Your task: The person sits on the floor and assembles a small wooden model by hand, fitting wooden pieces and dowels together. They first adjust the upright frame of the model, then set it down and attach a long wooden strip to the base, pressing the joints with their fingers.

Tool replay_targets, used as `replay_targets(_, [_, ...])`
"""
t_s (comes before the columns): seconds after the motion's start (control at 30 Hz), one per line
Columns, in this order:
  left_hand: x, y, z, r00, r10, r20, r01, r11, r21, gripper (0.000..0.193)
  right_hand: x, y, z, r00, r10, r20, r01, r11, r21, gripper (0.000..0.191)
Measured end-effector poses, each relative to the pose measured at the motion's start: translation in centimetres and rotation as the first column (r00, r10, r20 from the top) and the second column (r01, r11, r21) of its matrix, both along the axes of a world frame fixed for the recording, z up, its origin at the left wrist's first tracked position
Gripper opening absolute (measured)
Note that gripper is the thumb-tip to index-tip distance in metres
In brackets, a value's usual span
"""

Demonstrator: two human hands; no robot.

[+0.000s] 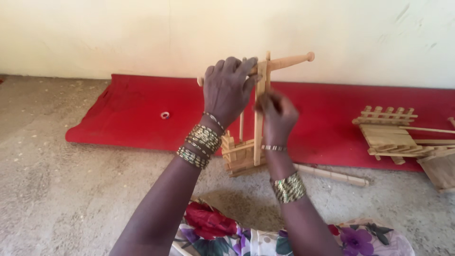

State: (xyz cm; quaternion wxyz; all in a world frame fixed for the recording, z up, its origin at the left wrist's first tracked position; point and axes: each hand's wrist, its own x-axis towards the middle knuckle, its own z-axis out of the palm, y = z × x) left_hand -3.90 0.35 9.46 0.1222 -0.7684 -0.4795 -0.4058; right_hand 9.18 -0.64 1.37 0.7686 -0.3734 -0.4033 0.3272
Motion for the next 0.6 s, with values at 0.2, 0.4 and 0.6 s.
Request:
replay_targets(0.2, [1.6, -1.8, -2.5, 0.972, 0.22, 0.08, -0.234, 0.937, 0.26, 0.043, -0.5, 0.7, 3.2, 0.996, 0.032, 0.08, -0.04, 0.994, 0.103, 0.018])
replay_targets(0.4, [3.8, -1.4, -5.5, 0.965, 0.181, 0.188, -0.222, 0.949, 0.225, 0.058, 1.8, 0.7, 0.1, 0.998, 0.034, 0.055, -0.037, 0.998, 0.058, 0.016])
replay_targets(0.6, [4.3, -1.8, -9.3, 0.96, -0.001, 0.279, -0.061, 0.975, 0.214, 0.056, 3.7, 3.4, 0.9, 0.973, 0.193, 0.123, -0.189, 0.981, -0.043, 0.014])
